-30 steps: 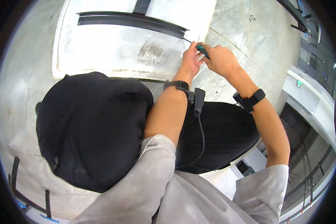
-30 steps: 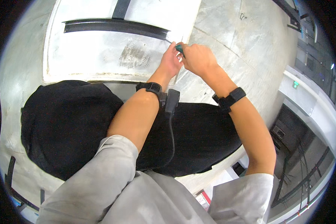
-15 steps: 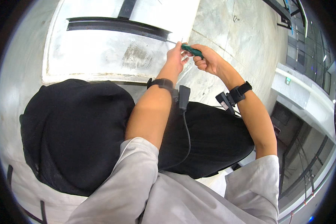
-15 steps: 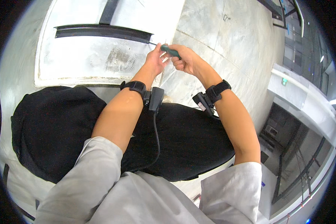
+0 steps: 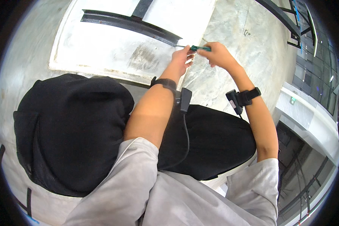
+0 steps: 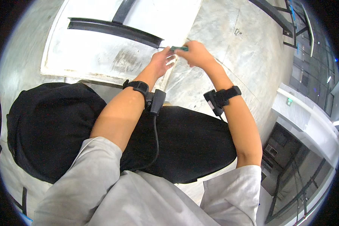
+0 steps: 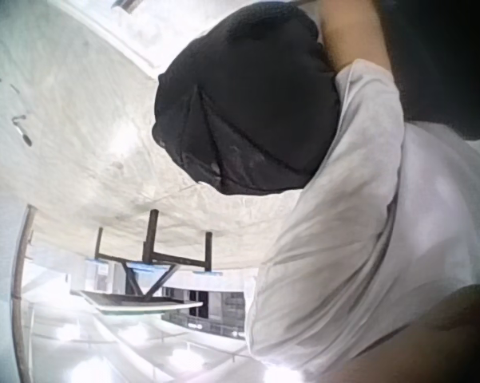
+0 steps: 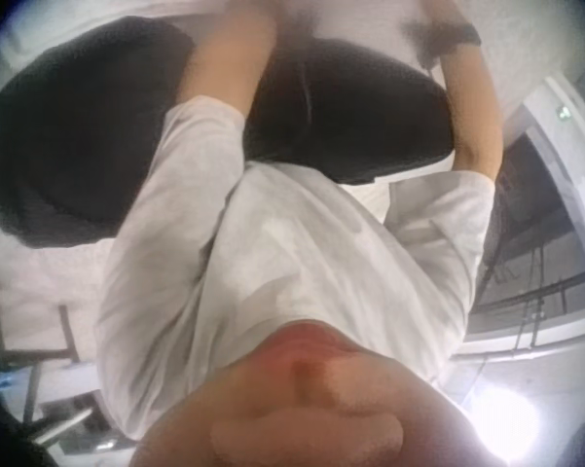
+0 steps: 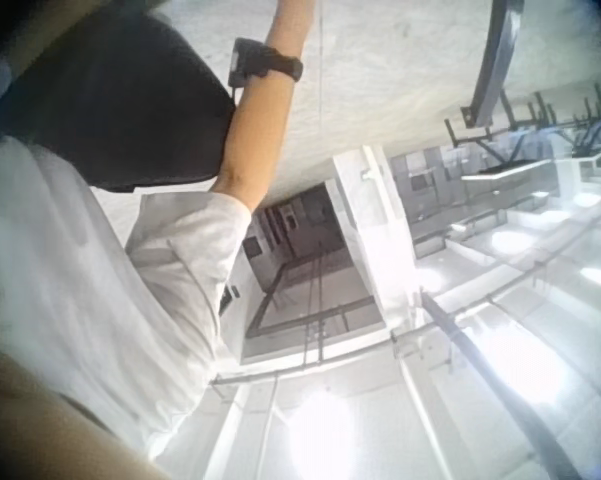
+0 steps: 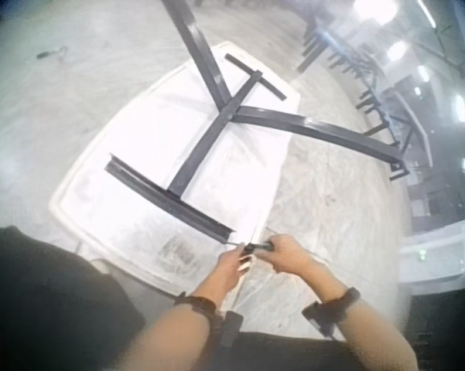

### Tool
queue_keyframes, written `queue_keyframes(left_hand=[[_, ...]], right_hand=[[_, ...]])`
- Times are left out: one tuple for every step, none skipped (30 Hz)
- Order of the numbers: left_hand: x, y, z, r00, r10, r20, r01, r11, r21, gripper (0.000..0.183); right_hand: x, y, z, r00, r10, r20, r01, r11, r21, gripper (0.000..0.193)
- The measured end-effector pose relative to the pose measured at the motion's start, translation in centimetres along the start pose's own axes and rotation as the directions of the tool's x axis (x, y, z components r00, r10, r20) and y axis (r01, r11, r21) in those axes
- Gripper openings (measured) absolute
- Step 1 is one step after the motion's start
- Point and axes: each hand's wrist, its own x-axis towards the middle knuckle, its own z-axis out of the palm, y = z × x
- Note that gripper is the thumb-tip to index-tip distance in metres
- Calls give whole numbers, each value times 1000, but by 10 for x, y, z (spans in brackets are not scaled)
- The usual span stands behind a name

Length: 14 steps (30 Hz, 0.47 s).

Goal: The person uses a wrench to tighten bolts on metal table frames and a screwdriver to tighten screws on a panel while working on the floor.

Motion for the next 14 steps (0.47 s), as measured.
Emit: queue_keyframes(left_hand=[[1, -3, 1, 1000, 11, 3, -11, 1000, -11, 24], [0, -5, 2, 1000, 7, -2, -7, 1000, -10, 24], [-1, -7, 3, 1000, 7, -17, -8, 1000, -16, 25], [-2, -9, 4, 999, 8, -31, -9, 1000, -21, 25], [-1, -10, 5, 998, 30, -49, -31, 999, -14, 25], [0, -10, 5, 998, 28, -49, -28, 1000, -13, 25], [0, -10, 5, 997, 36, -72, -37, 999, -9, 23], [2, -11, 4, 994, 47, -95, -48, 999, -8, 21], [3, -12, 3, 994, 47, -96, -48, 999, -9, 21], [4, -13, 3, 996, 61, -65, -62, 998, -15, 21], [5, -14, 1, 996, 77, -36, -78, 997, -19, 22], [5, -14, -1, 996, 80, -38, -80, 997, -18, 22], [6, -14, -3, 997, 77, -2, -77, 996, -33, 29], [6, -13, -4, 997, 73, 35, -71, 996, -47, 38]], right_hand=[[0, 4, -1, 978, 191, 86, -208, 936, 286, 38], [-3, 6, -1, 977, 193, 92, -212, 934, 289, 38], [-9, 7, -2, 954, 248, 172, -298, 855, 425, 39], [-12, 8, -2, 923, 287, 258, -384, 748, 542, 40], [-9, 13, 3, 942, 268, 200, -334, 791, 512, 39], [-8, 17, 5, 942, 270, 201, -336, 789, 514, 39], [-6, 19, 7, 964, 213, 159, -259, 881, 395, 37], [-5, 20, 8, 981, 146, 126, -175, 949, 262, 34], [-4, 24, 10, 981, 146, 128, -176, 949, 262, 34], [-2, 28, 12, 994, -107, -34, 100, 983, -157, 31], [-2, 27, 15, 915, -397, -73, 289, 770, -570, 28], [-1, 26, 16, 914, -400, -73, 291, 769, -568, 28], [-2, 25, 17, 907, -418, -47, 302, 726, -618, 27], [-5, 19, 15, 901, -433, -21, 312, 681, -663, 27]])
